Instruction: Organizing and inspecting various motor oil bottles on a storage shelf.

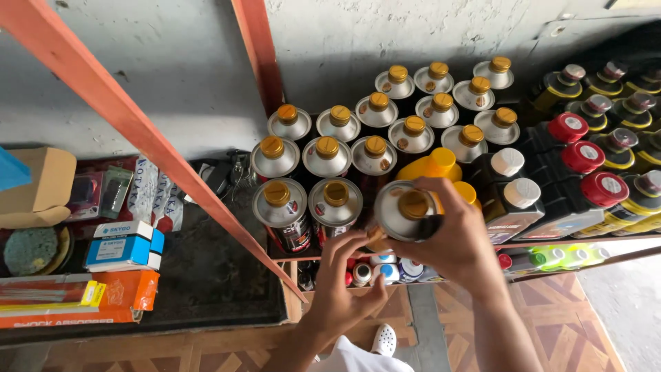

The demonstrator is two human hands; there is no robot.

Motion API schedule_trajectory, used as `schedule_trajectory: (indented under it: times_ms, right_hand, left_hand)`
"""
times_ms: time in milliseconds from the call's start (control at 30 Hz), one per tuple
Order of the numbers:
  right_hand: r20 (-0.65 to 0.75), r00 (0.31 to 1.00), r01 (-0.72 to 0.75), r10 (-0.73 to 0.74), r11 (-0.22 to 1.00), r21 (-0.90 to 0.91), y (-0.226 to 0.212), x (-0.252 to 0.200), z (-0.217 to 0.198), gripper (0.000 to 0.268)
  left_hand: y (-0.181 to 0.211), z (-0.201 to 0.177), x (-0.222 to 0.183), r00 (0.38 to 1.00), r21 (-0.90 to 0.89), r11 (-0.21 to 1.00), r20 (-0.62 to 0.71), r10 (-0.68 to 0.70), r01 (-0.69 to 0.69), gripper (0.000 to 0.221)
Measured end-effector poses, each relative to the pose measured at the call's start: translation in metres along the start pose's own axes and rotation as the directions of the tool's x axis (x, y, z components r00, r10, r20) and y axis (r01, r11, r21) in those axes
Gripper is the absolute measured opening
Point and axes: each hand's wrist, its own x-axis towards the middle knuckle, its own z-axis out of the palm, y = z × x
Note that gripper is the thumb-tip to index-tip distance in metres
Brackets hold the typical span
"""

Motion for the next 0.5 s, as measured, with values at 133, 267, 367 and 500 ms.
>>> schedule_trajectory:
  times_ms: [133,267,367,500]
  right_hand:
    - [-0.12,0.979,0.177,-0.165,0.979,0.103,-0.007,-0.01,-0.018,0.093]
    - [-0.108,0.979,0.198,-0.173,0.93,0.308,-0.014,-0.018,-0.033,0.09]
    - [-0.095,0.977,0.214,-0.192,0.891,0.4,-0.011,-0.019,-0.027,0.089]
    - [-0.154,0.975,0.207,-0.16,0.907,0.367,-0.02,-0.024,0.003,0.083]
  left_hand:
    - [0.001,-0.005,0.015,0.994,-0.022,0.994,-0.011,0.104,-0.105,0.09]
    - [0.027,-0.021,0.049,0.98,-0.428,0.896,0.198,-0.03,0.114,0.097]
    - [0.021,-0.026,0.063,0.881,-0.481,0.796,0.453,-0.134,0.368,0.098]
    - [0.005,-0.025,0.048,0.86,-0.509,0.753,0.49,-0.145,0.417,0.094]
